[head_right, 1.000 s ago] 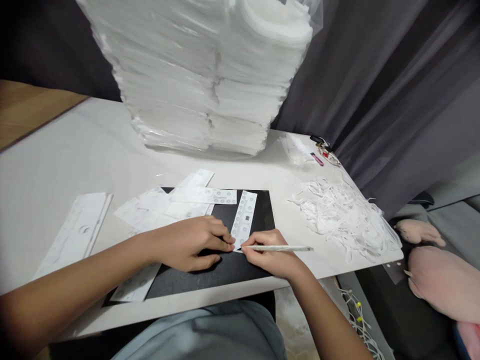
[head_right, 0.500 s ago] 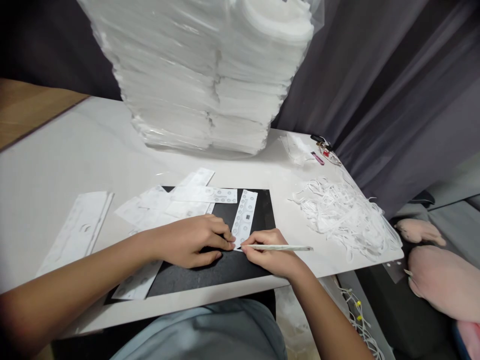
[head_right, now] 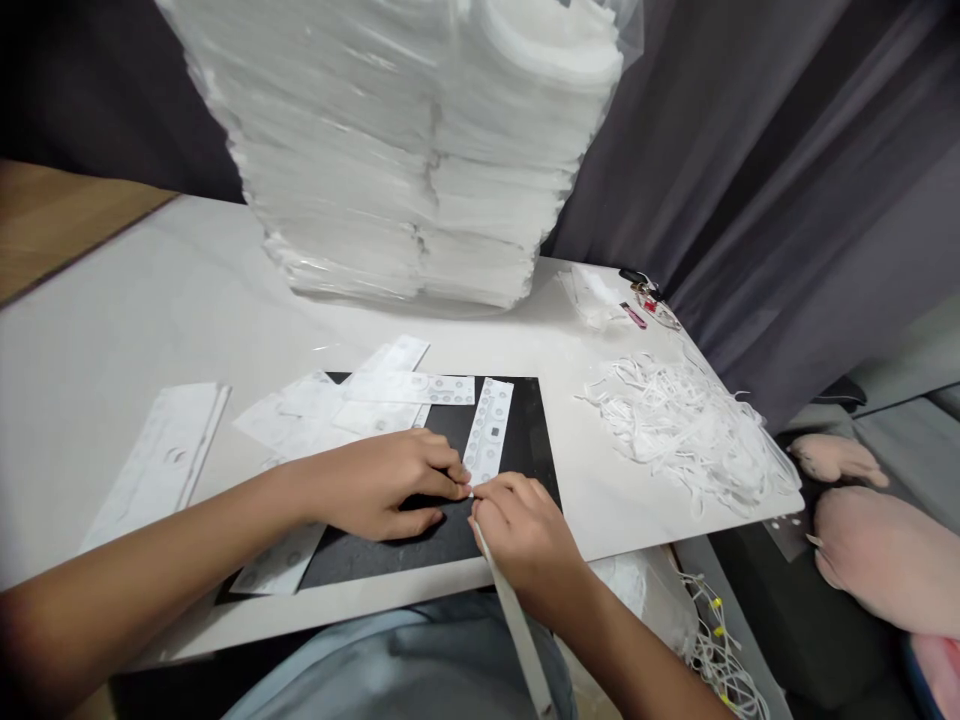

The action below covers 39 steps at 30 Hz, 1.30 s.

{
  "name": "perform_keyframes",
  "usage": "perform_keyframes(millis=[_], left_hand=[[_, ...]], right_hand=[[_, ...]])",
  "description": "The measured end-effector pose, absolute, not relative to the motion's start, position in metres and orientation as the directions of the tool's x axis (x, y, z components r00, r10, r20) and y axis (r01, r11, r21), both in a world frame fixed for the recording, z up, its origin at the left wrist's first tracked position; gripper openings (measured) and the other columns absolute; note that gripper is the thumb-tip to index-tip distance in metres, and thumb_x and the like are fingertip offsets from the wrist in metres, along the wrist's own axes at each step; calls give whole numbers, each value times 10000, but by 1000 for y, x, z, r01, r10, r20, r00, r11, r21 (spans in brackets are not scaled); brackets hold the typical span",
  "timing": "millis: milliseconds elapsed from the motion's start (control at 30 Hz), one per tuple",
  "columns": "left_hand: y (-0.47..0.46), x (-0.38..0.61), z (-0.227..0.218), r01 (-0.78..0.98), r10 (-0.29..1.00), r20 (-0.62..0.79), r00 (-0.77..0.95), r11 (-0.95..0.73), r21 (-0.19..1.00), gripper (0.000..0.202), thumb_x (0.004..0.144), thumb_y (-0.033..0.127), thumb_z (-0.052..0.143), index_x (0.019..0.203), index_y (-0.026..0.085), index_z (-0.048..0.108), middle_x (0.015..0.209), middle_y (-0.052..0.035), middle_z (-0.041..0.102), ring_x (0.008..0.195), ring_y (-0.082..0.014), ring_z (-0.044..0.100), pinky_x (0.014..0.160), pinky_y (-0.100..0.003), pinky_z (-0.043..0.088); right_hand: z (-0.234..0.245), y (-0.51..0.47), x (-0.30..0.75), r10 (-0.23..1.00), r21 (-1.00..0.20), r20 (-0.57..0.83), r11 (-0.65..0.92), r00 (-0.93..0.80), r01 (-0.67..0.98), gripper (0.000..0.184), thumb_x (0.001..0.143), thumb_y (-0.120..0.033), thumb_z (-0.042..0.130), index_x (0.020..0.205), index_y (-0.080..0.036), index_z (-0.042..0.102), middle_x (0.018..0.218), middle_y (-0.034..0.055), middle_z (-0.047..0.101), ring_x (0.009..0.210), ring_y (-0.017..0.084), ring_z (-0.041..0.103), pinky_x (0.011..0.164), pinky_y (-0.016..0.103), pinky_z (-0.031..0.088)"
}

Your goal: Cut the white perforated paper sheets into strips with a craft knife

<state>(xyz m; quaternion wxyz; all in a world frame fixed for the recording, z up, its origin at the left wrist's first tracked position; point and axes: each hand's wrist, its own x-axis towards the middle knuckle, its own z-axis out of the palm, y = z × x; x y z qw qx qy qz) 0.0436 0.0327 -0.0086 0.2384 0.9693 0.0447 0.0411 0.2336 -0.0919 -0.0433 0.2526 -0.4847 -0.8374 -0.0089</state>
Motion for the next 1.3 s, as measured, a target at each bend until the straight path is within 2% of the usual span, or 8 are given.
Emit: perform_keyframes(millis=[233, 400, 467, 633, 767, 867, 1133, 1300], left_hand=[[30, 44, -7, 71, 106, 53, 993, -890, 451, 248, 784, 205, 630, 1022, 193, 698, 955, -44, 683, 843, -208, 605, 806, -345, 447], [31, 44, -5, 45, 90, 76, 993, -883, 468, 244, 779, 194, 630, 1011, 207, 703, 953, -48, 688, 841, -205, 612, 797, -330, 451], [30, 44, -5, 41, 88, 77, 993, -881, 472, 241, 779, 196, 626, 1006, 207, 706, 949, -52, 690, 842, -210, 615, 802, -332, 453], [30, 45, -3, -9, 51, 88, 995, -821, 571, 239, 806, 181, 591, 1013, 209, 707, 923, -33, 712, 820, -183, 628, 835, -307, 460], [36, 46, -10, 23, 103, 132, 986, -865, 501, 320, 891, 264, 538, 1194, 202, 622, 1211, -74, 644, 1126, -252, 564, 969, -376, 412], [38, 43, -16, 80, 144, 158, 977, -932, 353, 471, 902, 446, 534, 1296, 189, 543, 1368, -146, 518, 1287, -345, 430, 1058, -525, 297], [19, 45, -12, -107, -19, 205, 979, -898, 428, 387, 868, 463, 573, 1132, 191, 648, 979, -86, 690, 835, -221, 630, 942, -417, 413], [21, 46, -22, -141, -22, 269, 963, -889, 435, 384, 867, 453, 578, 1137, 190, 644, 932, -80, 669, 977, -259, 594, 1048, -487, 326]], right_hand=[[-47, -99, 245, 815, -468, 579, 348, -15, 813, 117, 885, -90, 489, 883, -175, 571, 977, 124, 683, 945, 225, 619, 791, 384, 562], [-42, -110, 255, 910, -976, 94, 5, 403, 217, 197, 933, -337, 488, 786, -208, 515, 1007, 99, 711, 913, 224, 693, 744, 410, 602], [-41, -114, 257, 910, -991, 4, -51, 414, 122, 245, 916, -396, 509, 758, -208, 513, 976, 106, 718, 894, 233, 700, 735, 428, 605], [-38, -120, 270, 655, -888, 372, 46, 658, 457, 166, 876, -365, 584, 837, -204, 572, 1079, 139, 686, 1093, 274, 618, 937, 513, 498], [-41, -116, 277, 818, -960, 128, -38, 560, 276, 223, 884, -402, 562, 781, -205, 555, 1016, 113, 722, 930, 246, 694, 839, 451, 555], [-40, -105, 277, 835, -937, 165, -33, 525, 347, 218, 870, -408, 579, 787, -206, 580, 1034, 109, 724, 988, 244, 677, 883, 420, 534], [-17, -31, 278, 997, -930, 72, 72, -14, 360, 172, 865, -343, 584, 779, -198, 621, 1032, 69, 718, 976, 202, 667, 874, 368, 509], [-32, -11, 273, 994, -932, -1, 37, -106, 361, 146, 844, -310, 587, 791, -195, 660, 982, 64, 734, 929, 196, 683, 850, 373, 525]])
